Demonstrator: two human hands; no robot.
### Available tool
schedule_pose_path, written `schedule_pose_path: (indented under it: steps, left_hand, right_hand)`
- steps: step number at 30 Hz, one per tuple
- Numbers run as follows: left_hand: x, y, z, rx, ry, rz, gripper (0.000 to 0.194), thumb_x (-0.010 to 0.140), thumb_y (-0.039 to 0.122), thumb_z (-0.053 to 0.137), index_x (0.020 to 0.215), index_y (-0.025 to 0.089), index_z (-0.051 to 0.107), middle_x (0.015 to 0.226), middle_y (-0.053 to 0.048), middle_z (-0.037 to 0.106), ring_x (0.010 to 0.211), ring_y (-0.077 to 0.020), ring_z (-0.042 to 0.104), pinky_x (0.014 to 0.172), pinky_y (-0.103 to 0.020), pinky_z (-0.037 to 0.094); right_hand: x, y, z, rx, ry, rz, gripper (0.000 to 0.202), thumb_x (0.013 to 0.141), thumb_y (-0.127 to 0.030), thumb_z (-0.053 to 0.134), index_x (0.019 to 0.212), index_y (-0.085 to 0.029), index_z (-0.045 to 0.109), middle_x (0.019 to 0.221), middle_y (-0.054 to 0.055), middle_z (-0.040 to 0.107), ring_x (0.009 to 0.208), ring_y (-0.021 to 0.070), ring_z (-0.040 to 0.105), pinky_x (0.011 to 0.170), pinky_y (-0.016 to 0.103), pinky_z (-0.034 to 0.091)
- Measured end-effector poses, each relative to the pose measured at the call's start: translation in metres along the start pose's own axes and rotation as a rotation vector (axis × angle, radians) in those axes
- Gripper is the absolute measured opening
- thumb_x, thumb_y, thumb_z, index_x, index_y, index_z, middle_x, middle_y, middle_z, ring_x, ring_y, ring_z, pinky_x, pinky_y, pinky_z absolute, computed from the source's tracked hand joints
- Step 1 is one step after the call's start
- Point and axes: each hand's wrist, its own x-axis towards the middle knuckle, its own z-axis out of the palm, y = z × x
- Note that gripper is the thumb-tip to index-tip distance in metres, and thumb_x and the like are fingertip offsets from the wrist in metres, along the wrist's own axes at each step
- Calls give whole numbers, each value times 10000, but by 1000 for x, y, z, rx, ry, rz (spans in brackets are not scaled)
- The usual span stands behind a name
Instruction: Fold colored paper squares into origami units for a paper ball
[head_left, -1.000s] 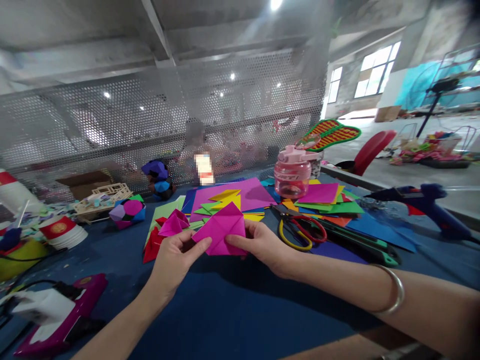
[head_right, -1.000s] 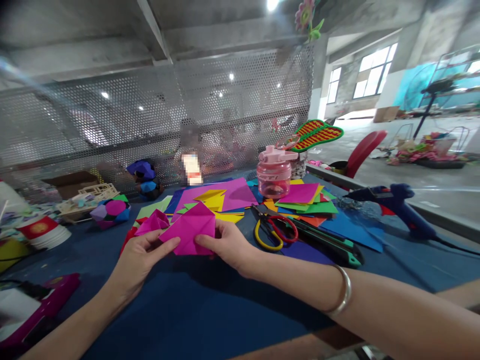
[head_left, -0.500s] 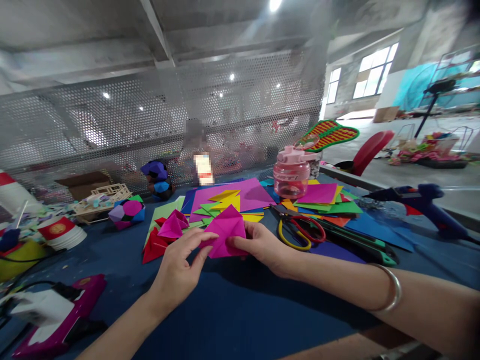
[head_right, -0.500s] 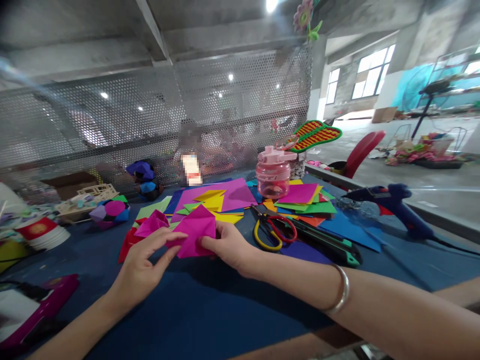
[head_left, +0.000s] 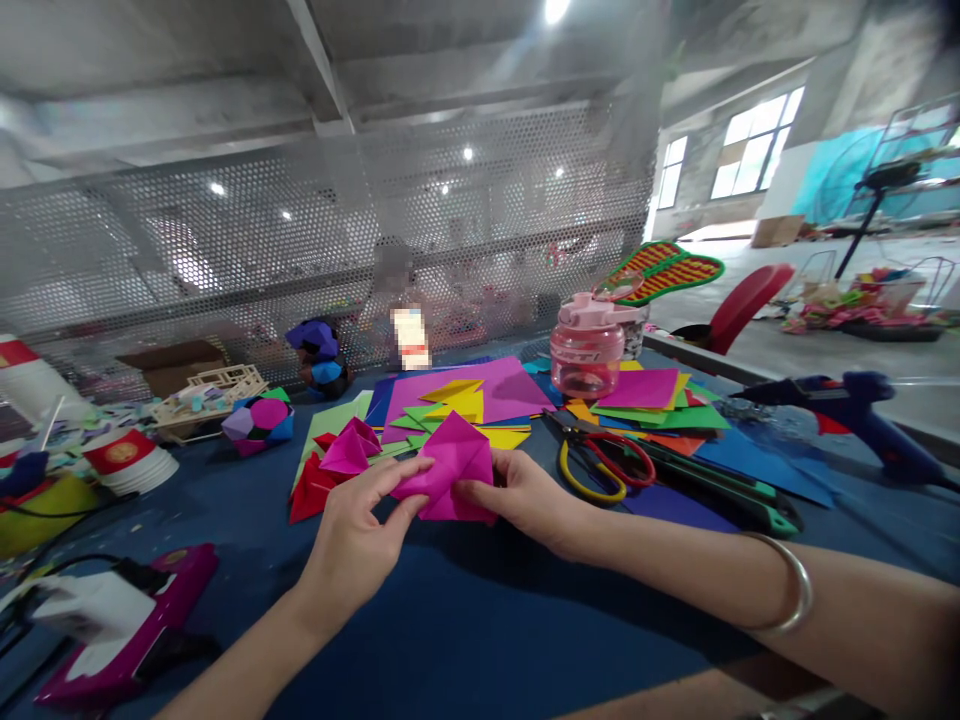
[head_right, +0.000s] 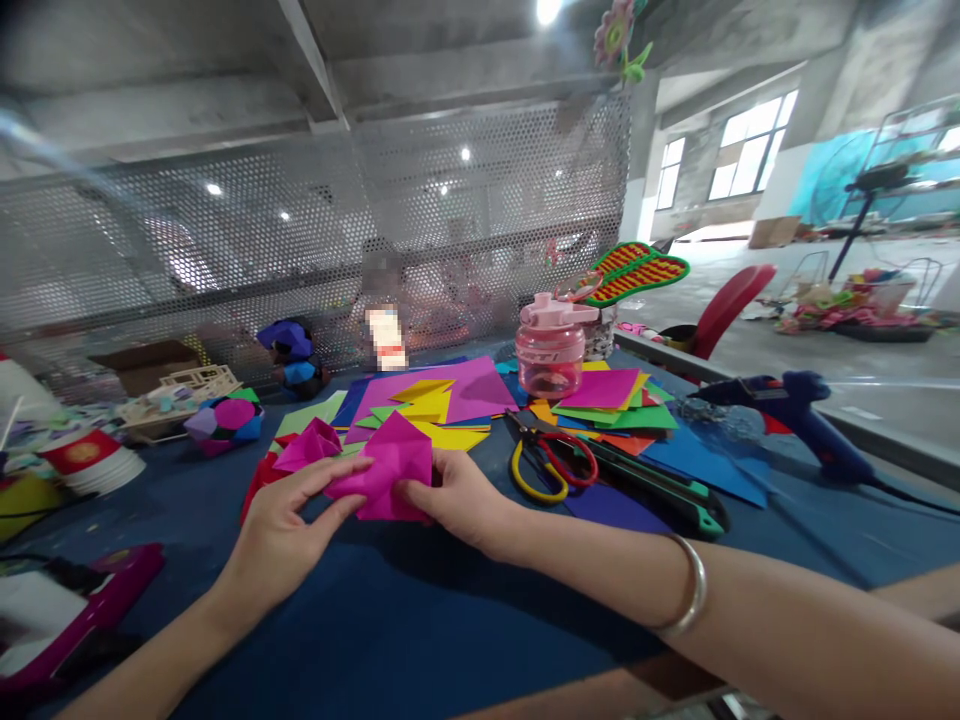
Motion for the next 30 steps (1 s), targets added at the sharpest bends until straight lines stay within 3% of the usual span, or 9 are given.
schedule_pose_path:
  steps: [5, 12, 20, 24, 30]
  left_hand:
    - [-2, 1, 3, 46, 3, 60, 232, 874, 212, 631, 1082, 260, 722, 1033, -44, 761, 1068, -257, 682, 930, -389, 548]
    - [-1, 2, 1, 96, -24, 81, 333, 900, 231, 614, 1231, 256, 647, 1177, -77, 710, 1091, -256, 670, 899, -371, 562]
    - [-1, 2, 3, 125, -54, 157, 411, 926, 202, 579, 1327, 291, 567, 1231, -63, 677, 1123, -235, 643, 954, -383, 536]
    - [-3, 1, 4, 136, -46, 211, 398, 927, 192, 571, 1315, 277, 572, 1180, -74, 686, 1104, -233, 643, 934, -370, 539]
    - [-4, 2, 4, 141, -31, 278, 384, 925, 163, 566, 1299, 250, 578, 1117, -78, 690, 1036, -211, 653, 893, -319, 539]
  right_hand:
    - [0, 2, 0, 5, 2, -1, 313, 678, -424, 773, 725, -171, 597, 576, -59, 507, 500, 77, 388, 478, 206, 333]
    - [0, 0, 0, 4, -9, -9, 328, 669, -432, 795, 734, -158, 627, 634, -44, 556, 559, 85, 419, 524, 206, 342]
    - [0, 2, 0, 17, -5, -7, 504, 746, -658, 670, 821, -160, 683, 764, 20, 674, 637, 131, 553, 571, 229, 423]
    - [0, 4, -1, 1, 4, -24, 490, 733, -653, 682, 813, -170, 703, 799, 26, 696, 707, 159, 596, 653, 253, 467]
    - [1, 4, -2, -27, 24, -45, 406, 722, -584, 710, 699, -181, 666, 730, 2, 667, 669, 156, 576, 641, 258, 457]
